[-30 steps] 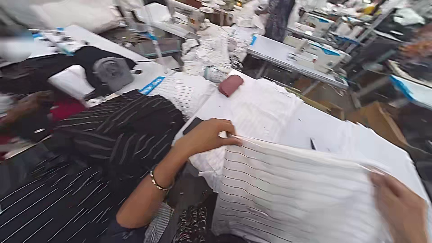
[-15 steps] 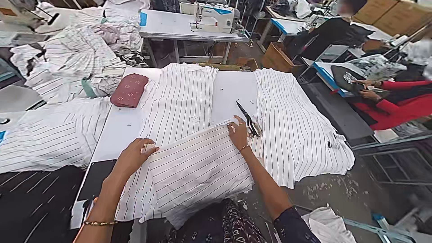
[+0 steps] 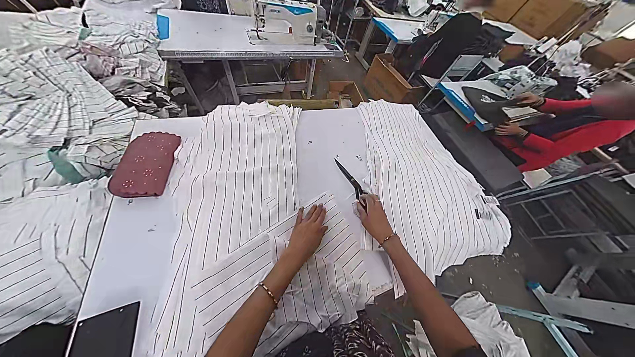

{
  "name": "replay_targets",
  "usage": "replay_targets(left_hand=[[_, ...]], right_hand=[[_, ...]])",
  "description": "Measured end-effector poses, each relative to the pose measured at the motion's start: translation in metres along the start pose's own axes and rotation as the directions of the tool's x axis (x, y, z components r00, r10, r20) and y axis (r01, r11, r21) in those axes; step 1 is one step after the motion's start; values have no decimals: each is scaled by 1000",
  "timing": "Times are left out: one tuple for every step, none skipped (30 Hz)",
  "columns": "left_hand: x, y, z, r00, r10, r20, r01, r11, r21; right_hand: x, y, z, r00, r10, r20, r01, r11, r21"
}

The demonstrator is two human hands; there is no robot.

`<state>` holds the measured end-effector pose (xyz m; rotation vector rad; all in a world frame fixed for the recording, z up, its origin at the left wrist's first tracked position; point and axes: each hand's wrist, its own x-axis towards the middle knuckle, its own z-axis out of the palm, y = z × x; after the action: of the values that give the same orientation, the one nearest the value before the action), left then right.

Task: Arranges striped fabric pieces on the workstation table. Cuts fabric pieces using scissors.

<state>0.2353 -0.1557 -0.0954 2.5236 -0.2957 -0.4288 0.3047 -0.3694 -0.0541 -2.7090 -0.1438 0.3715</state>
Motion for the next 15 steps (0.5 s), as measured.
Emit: replay_targets(left_hand=[[5, -3, 6, 1000, 1, -15, 0, 1000, 26], [9, -6, 10, 999, 3, -43, -2, 999, 39], [12, -9, 13, 997, 9, -72, -5, 999, 46], [14, -10, 15, 996, 12, -90, -7, 999, 53], [16, -11, 16, 994, 15, -112, -7, 998, 66], [19, -12, 19, 991, 19, -134, -9, 997, 72], [20, -12, 21, 987, 26, -157, -15, 997, 75], [21, -14, 24, 983, 37, -178, -23, 997, 79], [22, -16, 26, 978, 50, -201, -33, 996, 87], [24, -17, 27, 972, 63, -227, -43, 995, 92], [25, -18, 29, 968, 71, -242, -49, 994, 98], [25, -18, 29, 966, 75, -249, -51, 994, 101], [26, -19, 30, 965, 77, -253, -53, 993, 101], [26, -19, 31, 963, 78, -257, -54, 993, 102], [27, -19, 32, 961, 82, -264, -56, 993, 104]], right_hand=[[9, 1, 0, 998, 59, 21, -58, 998, -29], [15, 1, 1, 995, 98, 31, -96, 994, -54], [21, 0, 1, 991, 130, 44, -126, 989, -80], [25, -1, -1, 986, 155, 61, -147, 982, -116], [29, -3, -5, 980, 180, 88, -165, 974, -155], [33, -3, -10, 972, 201, 124, -176, 967, -185], [37, -1, -15, 963, 210, 167, -180, 968, -175], [38, 3, -20, 957, 199, 212, -183, 979, -91], [38, 8, -26, 950, 169, 263, -193, 979, 69], [34, 15, -30, 937, 124, 326, -218, 938, 271], [25, 22, -32, 917, 67, 392, -254, 857, 448], [11, 28, -33, 890, 6, 456, -297, 765, 571], [-5, 33, -34, 860, -31, 510, -345, 701, 624], [-23, 38, -36, 828, -29, 560, -399, 671, 625], [-42, 44, -37, 793, 4, 609, -458, 665, 590]])
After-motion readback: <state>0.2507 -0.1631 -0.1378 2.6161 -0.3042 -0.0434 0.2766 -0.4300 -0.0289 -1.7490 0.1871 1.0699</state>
